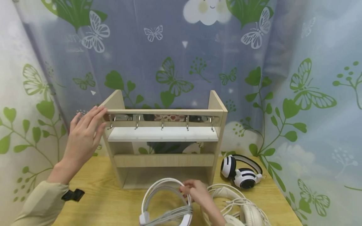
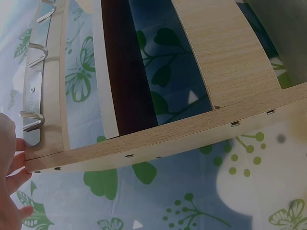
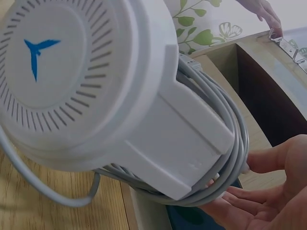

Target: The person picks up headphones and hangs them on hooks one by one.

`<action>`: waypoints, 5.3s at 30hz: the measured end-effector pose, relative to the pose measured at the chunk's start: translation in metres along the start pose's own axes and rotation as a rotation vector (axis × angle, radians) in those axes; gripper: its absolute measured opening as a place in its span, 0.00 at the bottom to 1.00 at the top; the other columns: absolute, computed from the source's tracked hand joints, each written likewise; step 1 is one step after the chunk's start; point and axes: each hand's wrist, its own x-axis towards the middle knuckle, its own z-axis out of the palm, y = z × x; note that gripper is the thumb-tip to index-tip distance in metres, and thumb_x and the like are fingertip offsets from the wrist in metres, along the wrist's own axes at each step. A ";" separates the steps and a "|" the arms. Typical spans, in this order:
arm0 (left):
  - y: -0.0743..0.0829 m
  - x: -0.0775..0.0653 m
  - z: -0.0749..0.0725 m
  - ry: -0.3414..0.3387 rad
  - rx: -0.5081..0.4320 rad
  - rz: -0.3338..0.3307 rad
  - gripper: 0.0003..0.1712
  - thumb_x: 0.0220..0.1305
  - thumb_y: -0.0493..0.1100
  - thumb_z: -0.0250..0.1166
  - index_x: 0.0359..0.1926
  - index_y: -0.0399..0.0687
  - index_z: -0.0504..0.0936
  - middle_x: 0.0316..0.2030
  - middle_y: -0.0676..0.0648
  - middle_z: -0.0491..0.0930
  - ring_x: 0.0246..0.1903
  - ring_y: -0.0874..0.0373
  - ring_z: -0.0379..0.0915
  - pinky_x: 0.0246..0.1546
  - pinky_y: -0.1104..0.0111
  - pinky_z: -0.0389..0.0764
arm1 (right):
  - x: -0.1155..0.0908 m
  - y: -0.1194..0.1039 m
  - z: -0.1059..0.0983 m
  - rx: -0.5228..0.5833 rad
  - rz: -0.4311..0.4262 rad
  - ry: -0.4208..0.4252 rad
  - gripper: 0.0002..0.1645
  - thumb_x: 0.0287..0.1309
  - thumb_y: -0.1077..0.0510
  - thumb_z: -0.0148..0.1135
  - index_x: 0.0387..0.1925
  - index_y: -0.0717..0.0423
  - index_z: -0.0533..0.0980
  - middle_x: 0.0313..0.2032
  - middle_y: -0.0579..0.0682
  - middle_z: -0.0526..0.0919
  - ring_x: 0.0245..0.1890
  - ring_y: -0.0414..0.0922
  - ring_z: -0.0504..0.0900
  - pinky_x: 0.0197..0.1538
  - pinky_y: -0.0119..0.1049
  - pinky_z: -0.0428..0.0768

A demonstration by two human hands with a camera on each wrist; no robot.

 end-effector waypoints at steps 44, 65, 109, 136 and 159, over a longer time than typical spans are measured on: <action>-0.002 -0.001 0.003 0.028 -0.009 -0.009 0.25 0.75 0.41 0.58 0.70 0.43 0.73 0.67 0.40 0.73 0.70 0.44 0.65 0.73 0.40 0.51 | -0.003 -0.017 -0.002 0.135 -0.172 0.306 0.16 0.70 0.65 0.58 0.55 0.65 0.79 0.46 0.62 0.87 0.41 0.44 0.84 0.43 0.34 0.81; -0.011 0.002 -0.003 0.019 -0.043 0.030 0.28 0.69 0.35 0.63 0.69 0.44 0.74 0.68 0.42 0.73 0.69 0.44 0.67 0.72 0.39 0.52 | -0.005 -0.026 0.000 0.116 -0.230 0.310 0.16 0.71 0.64 0.57 0.56 0.64 0.78 0.46 0.61 0.87 0.43 0.44 0.85 0.49 0.33 0.80; -0.017 -0.004 -0.009 0.057 0.004 0.034 0.24 0.75 0.41 0.56 0.70 0.48 0.74 0.67 0.45 0.74 0.70 0.46 0.65 0.74 0.43 0.50 | 0.012 -0.075 0.008 0.059 -0.397 0.216 0.15 0.69 0.65 0.60 0.54 0.63 0.79 0.44 0.62 0.87 0.39 0.43 0.87 0.39 0.33 0.83; -0.019 -0.006 -0.007 0.055 0.013 0.039 0.25 0.76 0.43 0.55 0.71 0.49 0.73 0.68 0.46 0.73 0.70 0.46 0.65 0.74 0.43 0.50 | 0.023 -0.105 0.022 0.020 -0.481 0.166 0.14 0.71 0.63 0.59 0.55 0.60 0.80 0.44 0.60 0.87 0.41 0.51 0.87 0.39 0.37 0.84; -0.019 -0.004 -0.011 0.036 0.027 0.051 0.24 0.77 0.44 0.54 0.71 0.50 0.73 0.68 0.46 0.74 0.70 0.45 0.64 0.74 0.43 0.51 | 0.029 -0.132 0.036 0.025 -0.488 0.150 0.17 0.70 0.64 0.60 0.58 0.58 0.80 0.44 0.58 0.88 0.41 0.51 0.88 0.39 0.38 0.85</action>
